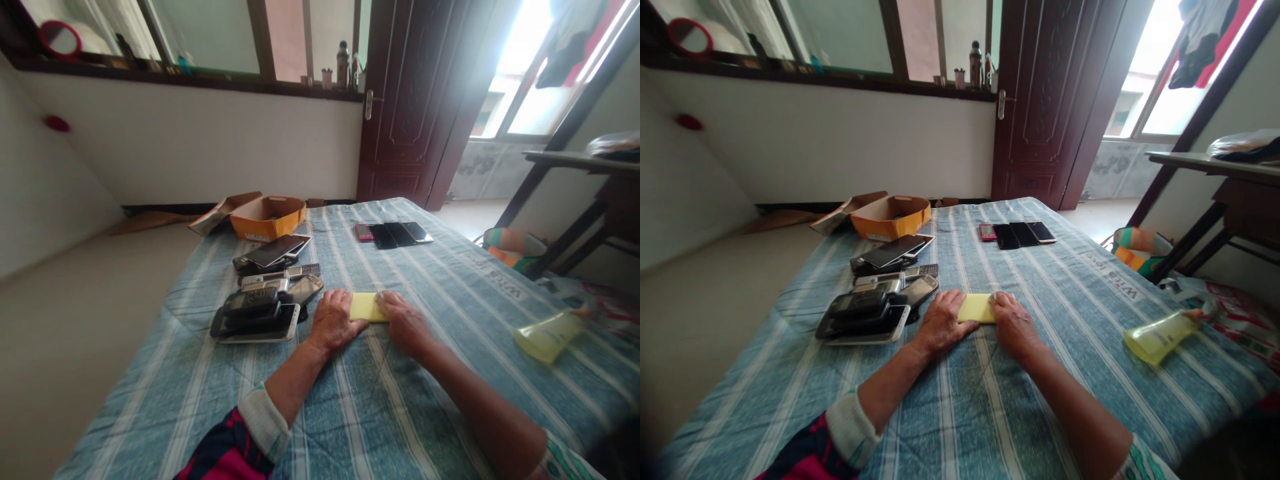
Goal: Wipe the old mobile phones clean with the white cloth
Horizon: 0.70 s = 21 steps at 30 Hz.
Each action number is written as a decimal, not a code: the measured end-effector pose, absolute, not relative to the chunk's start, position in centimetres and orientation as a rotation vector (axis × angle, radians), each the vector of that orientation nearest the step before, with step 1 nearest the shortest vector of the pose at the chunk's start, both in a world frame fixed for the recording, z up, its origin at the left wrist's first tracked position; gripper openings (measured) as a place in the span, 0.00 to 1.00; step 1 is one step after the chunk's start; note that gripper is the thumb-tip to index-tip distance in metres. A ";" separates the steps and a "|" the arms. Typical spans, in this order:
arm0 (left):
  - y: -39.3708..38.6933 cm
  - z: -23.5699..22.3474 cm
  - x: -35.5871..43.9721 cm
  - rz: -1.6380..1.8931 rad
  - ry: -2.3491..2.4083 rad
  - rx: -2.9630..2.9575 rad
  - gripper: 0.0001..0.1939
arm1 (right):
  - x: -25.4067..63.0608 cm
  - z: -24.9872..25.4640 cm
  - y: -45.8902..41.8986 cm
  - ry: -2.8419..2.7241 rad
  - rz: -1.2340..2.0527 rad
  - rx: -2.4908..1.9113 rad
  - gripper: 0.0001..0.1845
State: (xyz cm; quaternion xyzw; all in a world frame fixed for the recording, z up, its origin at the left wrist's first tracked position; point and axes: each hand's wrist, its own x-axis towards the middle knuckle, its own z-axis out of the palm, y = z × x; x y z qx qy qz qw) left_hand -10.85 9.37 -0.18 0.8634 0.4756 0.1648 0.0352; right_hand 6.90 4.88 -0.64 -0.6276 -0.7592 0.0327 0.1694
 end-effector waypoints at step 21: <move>13.4 -0.9 -10.1 0.713 1.479 2.445 0.33 | 9.4 -1.4 12.8 -2.053 0.095 -1.860 0.20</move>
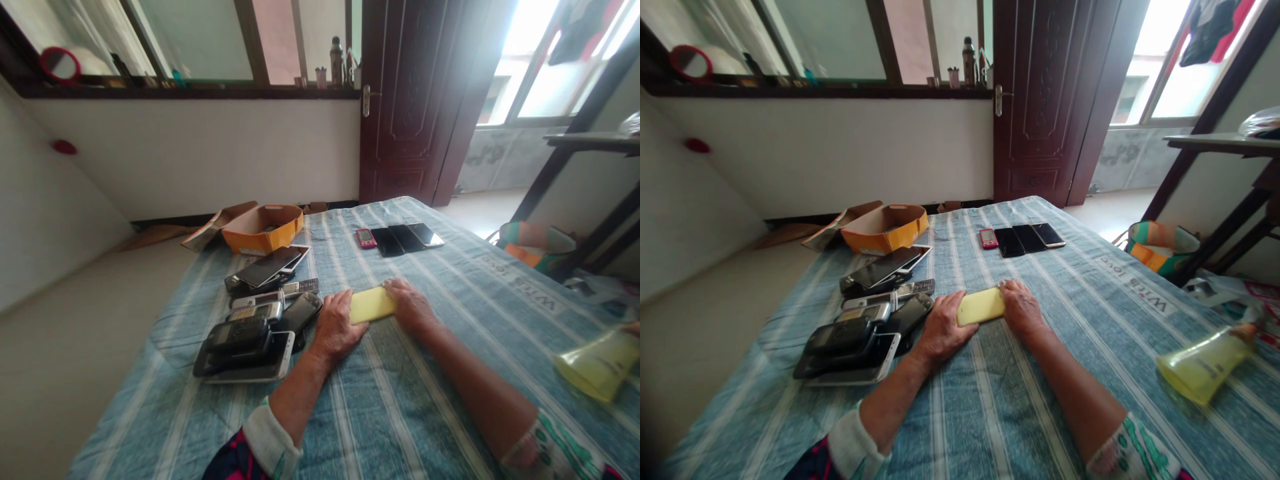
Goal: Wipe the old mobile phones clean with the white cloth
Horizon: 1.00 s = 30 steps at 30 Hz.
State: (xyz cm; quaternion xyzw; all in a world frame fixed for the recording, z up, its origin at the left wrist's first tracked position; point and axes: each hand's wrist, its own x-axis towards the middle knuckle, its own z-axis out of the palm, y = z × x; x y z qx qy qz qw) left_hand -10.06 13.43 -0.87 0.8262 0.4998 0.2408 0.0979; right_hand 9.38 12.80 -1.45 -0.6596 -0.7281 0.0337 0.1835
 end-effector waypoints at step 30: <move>13.7 -0.7 -10.8 0.770 1.439 2.228 0.42 | 3.0 -0.3 11.1 -2.346 0.138 -1.347 0.13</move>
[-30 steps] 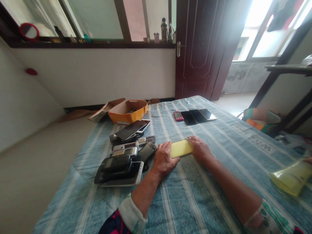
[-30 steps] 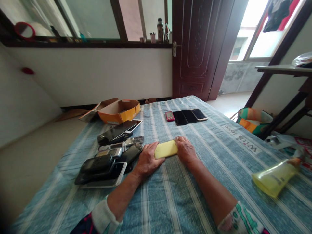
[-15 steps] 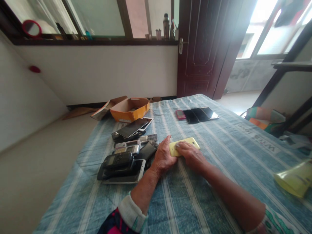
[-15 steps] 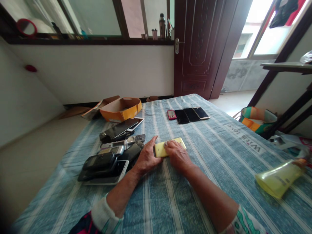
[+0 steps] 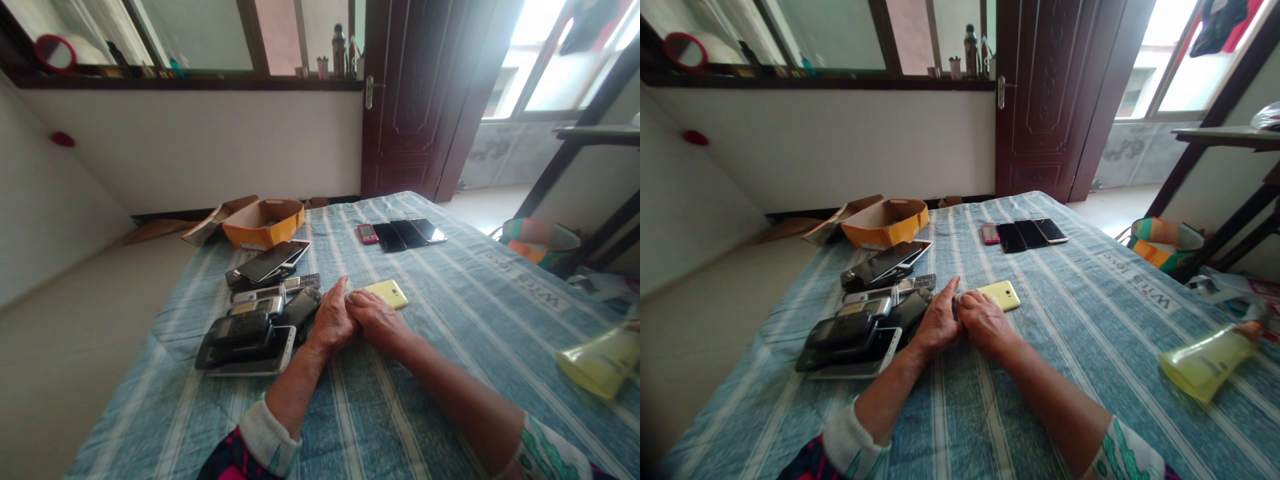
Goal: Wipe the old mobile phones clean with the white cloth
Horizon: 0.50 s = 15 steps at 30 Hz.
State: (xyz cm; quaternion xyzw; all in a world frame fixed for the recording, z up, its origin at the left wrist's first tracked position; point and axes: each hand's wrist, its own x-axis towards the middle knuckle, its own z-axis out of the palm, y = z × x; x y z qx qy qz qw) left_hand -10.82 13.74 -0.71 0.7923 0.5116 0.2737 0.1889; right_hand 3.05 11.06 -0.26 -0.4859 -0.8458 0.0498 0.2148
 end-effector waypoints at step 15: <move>13.9 -0.2 -10.6 0.687 1.486 2.291 0.41 | 3.3 -0.6 13.8 -2.356 0.058 -1.585 0.13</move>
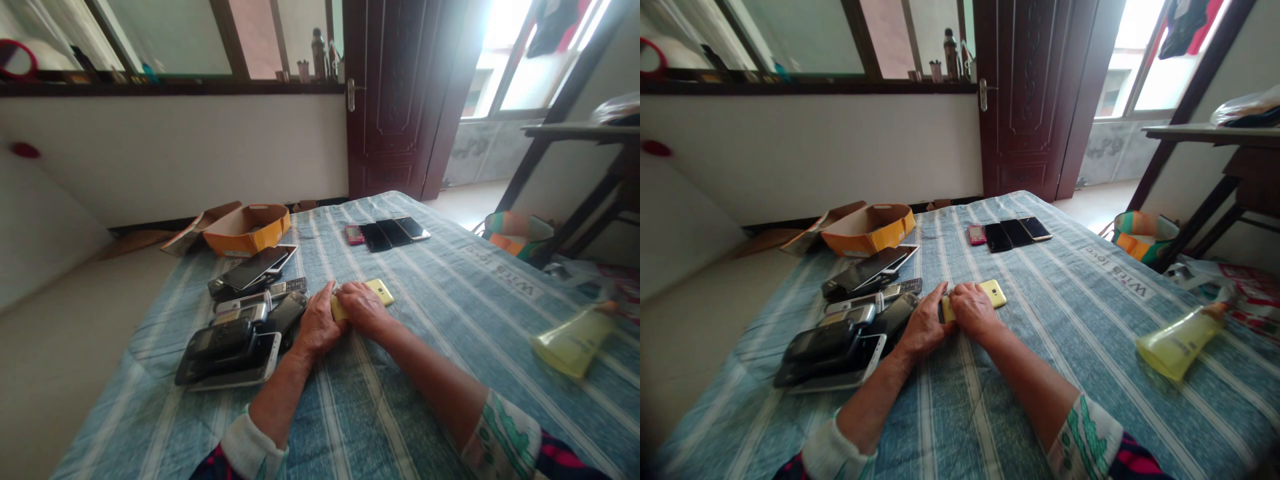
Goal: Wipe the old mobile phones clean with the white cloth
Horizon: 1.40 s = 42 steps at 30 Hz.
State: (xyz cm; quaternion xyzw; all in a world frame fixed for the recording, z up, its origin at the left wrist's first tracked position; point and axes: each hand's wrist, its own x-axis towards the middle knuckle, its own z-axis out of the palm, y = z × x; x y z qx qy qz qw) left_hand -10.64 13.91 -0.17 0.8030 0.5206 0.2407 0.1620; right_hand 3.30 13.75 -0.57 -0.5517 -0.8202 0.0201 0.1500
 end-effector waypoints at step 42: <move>13.9 -0.8 -10.8 0.754 1.430 2.242 0.43 | 4.9 -0.4 12.2 -2.348 0.149 -1.447 0.15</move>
